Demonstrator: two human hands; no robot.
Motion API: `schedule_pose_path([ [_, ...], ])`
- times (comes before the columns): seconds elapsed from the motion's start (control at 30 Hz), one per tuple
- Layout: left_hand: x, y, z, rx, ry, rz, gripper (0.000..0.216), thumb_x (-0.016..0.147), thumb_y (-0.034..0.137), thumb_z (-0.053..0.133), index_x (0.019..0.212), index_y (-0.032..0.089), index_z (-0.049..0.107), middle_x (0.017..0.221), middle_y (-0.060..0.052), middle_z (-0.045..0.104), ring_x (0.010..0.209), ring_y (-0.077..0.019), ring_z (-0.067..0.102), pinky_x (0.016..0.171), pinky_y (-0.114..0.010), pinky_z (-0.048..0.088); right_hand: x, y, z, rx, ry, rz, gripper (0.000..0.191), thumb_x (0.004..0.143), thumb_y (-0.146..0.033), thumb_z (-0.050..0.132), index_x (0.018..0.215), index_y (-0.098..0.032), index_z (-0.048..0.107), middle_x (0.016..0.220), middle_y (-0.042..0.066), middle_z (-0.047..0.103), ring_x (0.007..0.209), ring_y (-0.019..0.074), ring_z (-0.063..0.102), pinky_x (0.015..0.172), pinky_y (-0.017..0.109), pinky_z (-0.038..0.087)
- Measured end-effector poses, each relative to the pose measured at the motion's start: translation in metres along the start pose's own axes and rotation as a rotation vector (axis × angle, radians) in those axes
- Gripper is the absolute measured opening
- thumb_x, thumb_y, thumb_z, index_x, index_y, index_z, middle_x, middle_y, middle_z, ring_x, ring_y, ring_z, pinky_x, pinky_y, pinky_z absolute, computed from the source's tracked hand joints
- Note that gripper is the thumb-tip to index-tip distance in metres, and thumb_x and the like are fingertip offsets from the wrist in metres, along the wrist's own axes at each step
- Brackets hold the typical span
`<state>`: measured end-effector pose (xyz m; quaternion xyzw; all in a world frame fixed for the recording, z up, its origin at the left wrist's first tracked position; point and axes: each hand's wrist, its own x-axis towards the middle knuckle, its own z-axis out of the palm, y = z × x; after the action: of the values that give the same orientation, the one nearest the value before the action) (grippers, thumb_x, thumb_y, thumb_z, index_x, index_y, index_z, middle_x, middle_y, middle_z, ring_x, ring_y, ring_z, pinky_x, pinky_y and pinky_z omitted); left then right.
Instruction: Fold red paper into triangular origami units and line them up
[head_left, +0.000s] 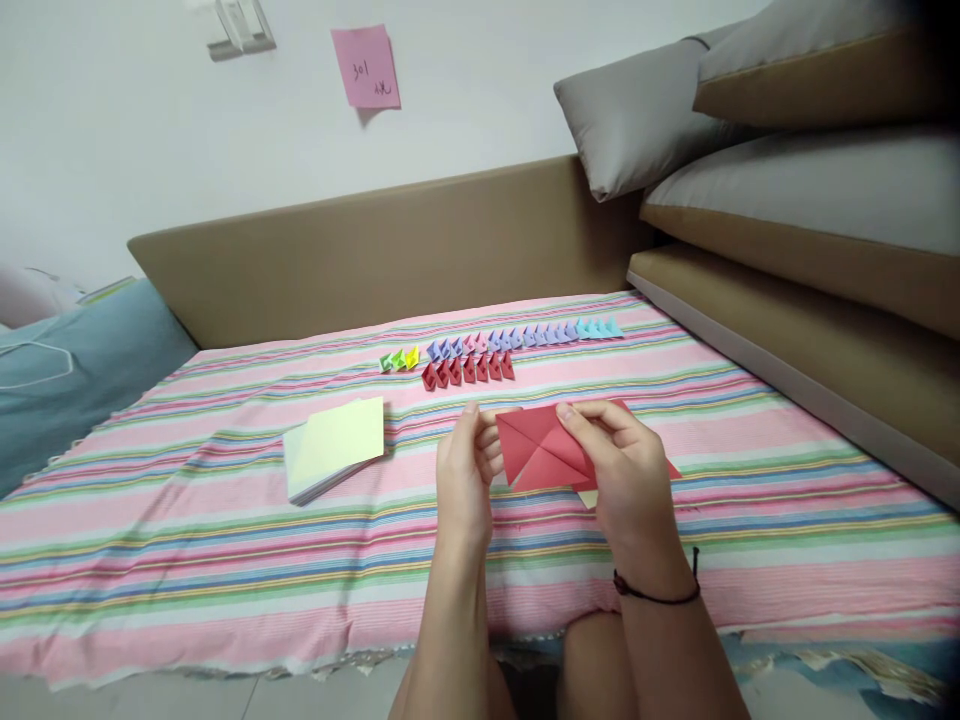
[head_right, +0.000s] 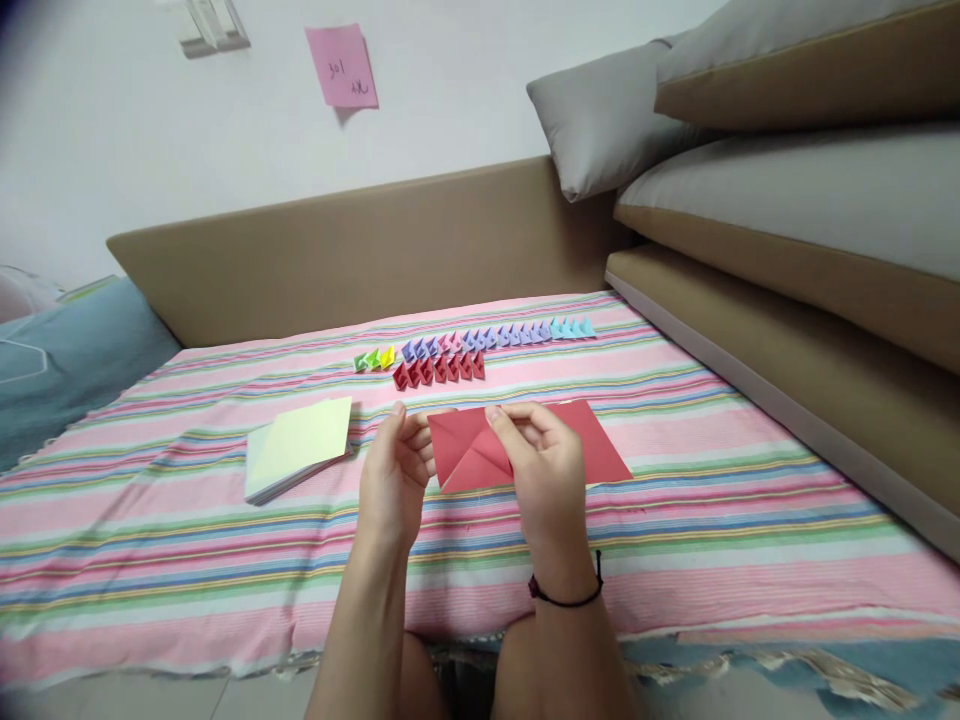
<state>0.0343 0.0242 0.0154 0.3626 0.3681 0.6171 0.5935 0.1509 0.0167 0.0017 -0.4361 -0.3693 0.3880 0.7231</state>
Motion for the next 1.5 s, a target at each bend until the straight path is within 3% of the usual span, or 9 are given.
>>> schedule_pose_path([
  [0.13,-0.001,0.000,-0.003,0.201,0.010,0.080,0.030,0.071,0.035,0.067,0.054,0.013,0.055,0.051,0.004,0.041,0.047,-0.0055,0.036,0.048,-0.018,0.033,0.000,0.001,0.000,0.033,-0.024,0.031,0.014,0.069,-0.031,0.073,0.069,-0.019,0.066,0.068,-0.001,0.063,0.067,0.0126,0.056,0.064,0.024,0.044],
  [0.23,-0.001,-0.002,-0.004,0.202,0.033,0.081,0.033,0.074,0.035,0.063,0.052,0.013,0.053,0.051,0.004,0.042,0.048,-0.0061,0.038,0.048,-0.019,0.035,0.001,0.002,0.001,0.048,-0.040,0.056,0.014,0.069,-0.031,0.073,0.069,-0.019,0.067,0.069,-0.001,0.064,0.068,0.0127,0.056,0.066,0.025,0.044],
  [0.4,-0.005,0.000,0.003,0.208,-0.097,-0.013,0.023,0.070,0.035,0.071,0.072,0.013,0.064,0.055,0.004,0.055,0.047,-0.0058,0.046,0.048,-0.018,0.038,0.002,0.006,0.002,0.134,0.007,0.081,0.012,0.067,-0.028,0.074,0.070,-0.018,0.067,0.070,-0.001,0.063,0.070,0.0124,0.055,0.068,0.026,0.044],
  [0.53,-0.008,0.001,0.010,0.256,-0.074,-0.058,0.031,0.061,0.028,0.078,0.086,0.011,0.069,0.076,-0.006,0.071,0.062,-0.0141,0.063,0.060,-0.024,0.050,0.003,0.008,0.002,0.171,0.018,0.081,0.011,0.067,-0.027,0.074,0.070,-0.018,0.067,0.070,-0.001,0.063,0.073,0.0131,0.056,0.071,0.027,0.043],
  [0.83,-0.005,-0.004,0.009,0.270,-0.133,-0.037,0.035,0.059,0.024,0.079,0.090,0.011,0.070,0.084,-0.008,0.074,0.070,-0.0183,0.068,0.066,-0.027,0.054,0.002,0.010,0.005,0.208,0.016,0.071,0.011,0.068,-0.028,0.073,0.070,-0.019,0.067,0.069,-0.002,0.060,0.070,0.0125,0.054,0.068,0.027,0.043],
  [1.07,-0.006,-0.003,0.014,0.174,-0.039,-0.077,0.044,0.054,0.023,0.082,0.093,0.011,0.067,0.084,-0.010,0.073,0.068,-0.0185,0.068,0.066,-0.029,0.055,-0.001,0.005,0.010,0.245,0.083,0.106,0.014,0.069,-0.027,0.073,0.068,-0.017,0.064,0.061,-0.005,0.053,0.057,0.0071,0.045,0.056,0.022,0.038],
  [1.17,-0.003,-0.007,0.013,0.081,-0.012,-0.110,0.041,0.058,0.026,0.080,0.094,0.011,0.068,0.085,-0.009,0.073,0.067,-0.0155,0.067,0.064,-0.025,0.054,-0.004,0.002,0.016,0.359,0.116,0.125,0.013,0.068,-0.026,0.073,0.068,-0.017,0.063,0.067,-0.003,0.057,0.063,0.0087,0.051,0.061,0.023,0.042],
  [1.37,-0.003,-0.010,0.017,0.072,0.144,-0.024,0.026,0.056,0.024,0.080,0.075,0.009,0.071,0.073,-0.006,0.073,0.058,-0.0123,0.064,0.059,-0.022,0.051,-0.006,0.006,0.025,0.385,0.234,0.125,0.014,0.062,-0.024,0.075,0.069,-0.017,0.064,0.072,-0.001,0.061,0.074,0.0128,0.056,0.071,0.027,0.046],
  [1.5,-0.004,-0.010,0.021,0.055,0.124,-0.034,0.030,0.053,0.021,0.082,0.078,0.010,0.070,0.076,-0.007,0.073,0.061,-0.0139,0.065,0.061,-0.024,0.051,-0.005,0.008,0.026,0.397,0.281,0.108,0.014,0.063,-0.025,0.074,0.069,-0.017,0.065,0.072,-0.001,0.060,0.074,0.0128,0.056,0.069,0.026,0.046],
])
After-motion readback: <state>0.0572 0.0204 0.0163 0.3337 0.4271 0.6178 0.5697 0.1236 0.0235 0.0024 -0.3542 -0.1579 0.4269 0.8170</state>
